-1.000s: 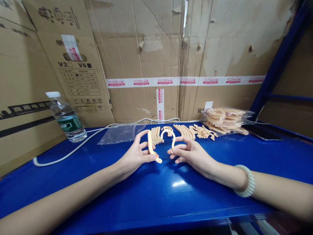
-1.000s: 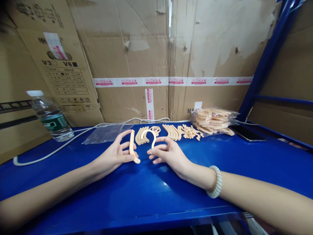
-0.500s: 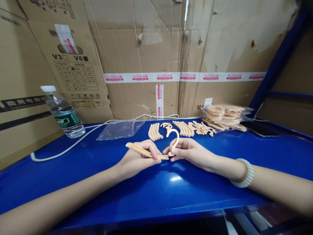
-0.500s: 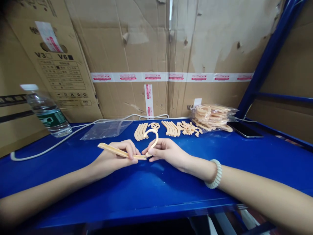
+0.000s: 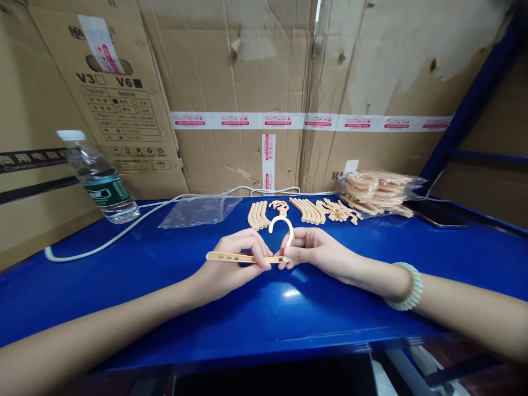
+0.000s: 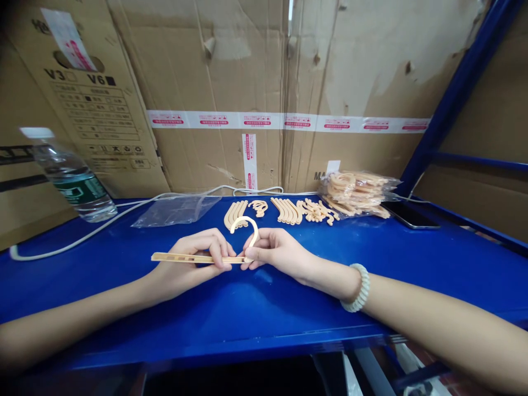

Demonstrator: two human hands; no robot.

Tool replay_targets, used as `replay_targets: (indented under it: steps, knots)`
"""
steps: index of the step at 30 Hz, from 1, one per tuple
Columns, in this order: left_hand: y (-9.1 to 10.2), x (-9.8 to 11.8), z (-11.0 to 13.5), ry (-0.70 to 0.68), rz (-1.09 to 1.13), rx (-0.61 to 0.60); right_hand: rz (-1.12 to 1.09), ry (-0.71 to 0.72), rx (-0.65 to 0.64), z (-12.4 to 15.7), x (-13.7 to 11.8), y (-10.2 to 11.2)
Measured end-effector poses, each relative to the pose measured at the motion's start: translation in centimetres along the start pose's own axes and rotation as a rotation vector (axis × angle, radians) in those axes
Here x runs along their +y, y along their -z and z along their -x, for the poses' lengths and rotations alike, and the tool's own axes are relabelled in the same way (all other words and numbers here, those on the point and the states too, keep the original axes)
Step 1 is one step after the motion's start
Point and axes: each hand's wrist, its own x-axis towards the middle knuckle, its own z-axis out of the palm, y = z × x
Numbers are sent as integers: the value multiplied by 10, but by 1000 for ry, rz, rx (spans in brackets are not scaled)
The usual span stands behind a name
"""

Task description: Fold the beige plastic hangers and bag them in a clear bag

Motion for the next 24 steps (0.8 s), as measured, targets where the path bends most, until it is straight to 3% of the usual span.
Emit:
replay_targets:
  steps: [24]
  knots:
    - [-7, 5, 3, 31, -40, 25, 57, 106, 110, 0, 11, -15]
